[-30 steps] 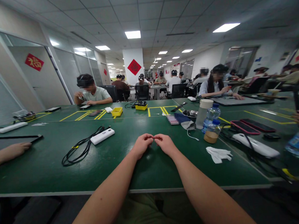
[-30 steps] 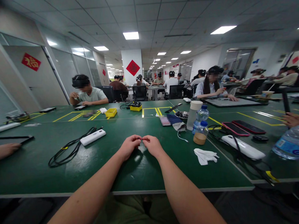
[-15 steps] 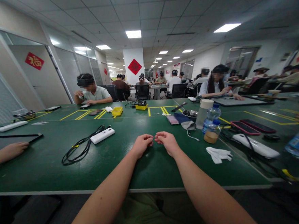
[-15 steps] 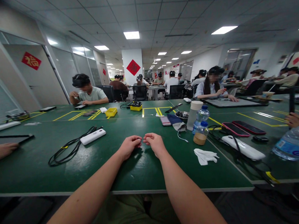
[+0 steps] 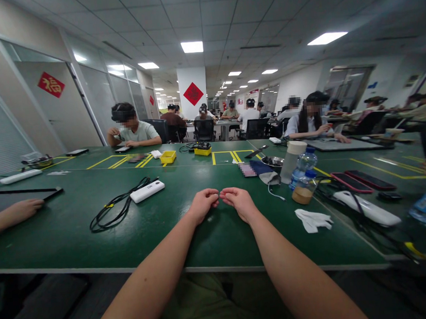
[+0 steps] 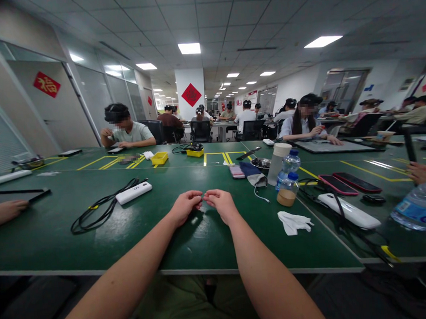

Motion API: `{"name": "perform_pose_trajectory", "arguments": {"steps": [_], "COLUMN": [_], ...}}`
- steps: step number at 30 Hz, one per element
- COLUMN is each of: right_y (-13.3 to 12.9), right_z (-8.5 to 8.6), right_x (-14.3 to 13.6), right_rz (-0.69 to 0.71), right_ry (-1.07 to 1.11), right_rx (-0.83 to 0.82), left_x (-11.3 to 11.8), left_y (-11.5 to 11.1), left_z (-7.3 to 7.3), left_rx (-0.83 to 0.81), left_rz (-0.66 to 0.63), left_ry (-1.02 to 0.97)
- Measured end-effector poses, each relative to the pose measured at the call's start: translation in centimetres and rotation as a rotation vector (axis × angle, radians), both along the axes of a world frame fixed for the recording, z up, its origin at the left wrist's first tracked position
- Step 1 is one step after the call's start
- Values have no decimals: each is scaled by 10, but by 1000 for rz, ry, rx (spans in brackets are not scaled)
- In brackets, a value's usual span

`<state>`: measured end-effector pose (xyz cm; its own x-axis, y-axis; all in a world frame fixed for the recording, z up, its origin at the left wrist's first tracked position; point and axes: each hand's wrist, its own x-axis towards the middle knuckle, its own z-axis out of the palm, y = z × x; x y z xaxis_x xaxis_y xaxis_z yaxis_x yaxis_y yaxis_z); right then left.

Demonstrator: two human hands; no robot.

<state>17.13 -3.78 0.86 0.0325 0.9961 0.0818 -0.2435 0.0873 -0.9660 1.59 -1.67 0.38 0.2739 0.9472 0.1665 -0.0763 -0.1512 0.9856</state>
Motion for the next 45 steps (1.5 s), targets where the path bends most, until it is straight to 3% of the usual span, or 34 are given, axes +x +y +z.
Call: {"name": "perform_pose_trajectory", "arguments": {"steps": [9, 19, 26, 30, 35, 45], "right_y": [5, 2, 4, 4, 4, 0], "right_z": [-6, -5, -8, -7, -5, -1], "right_x": [4, 3, 4, 4, 5, 7], "right_rz": [-49, 55, 5, 44, 96, 124], "right_ry": [-167, -84, -82, -57, 67, 75], "right_rx": [61, 19, 9, -60, -117, -139], "left_x": [0, 0, 1, 1, -1, -3], "left_y": [-2, 0, -1, -2, 0, 3], "left_z": [5, 1, 3, 4, 4, 0], "left_rx": [-88, -162, -177, -168, -212, -266], "left_rz": [-13, -44, -31, -29, -24, -55], "left_ry": [-55, -80, -65, -50, -140, -226]}}
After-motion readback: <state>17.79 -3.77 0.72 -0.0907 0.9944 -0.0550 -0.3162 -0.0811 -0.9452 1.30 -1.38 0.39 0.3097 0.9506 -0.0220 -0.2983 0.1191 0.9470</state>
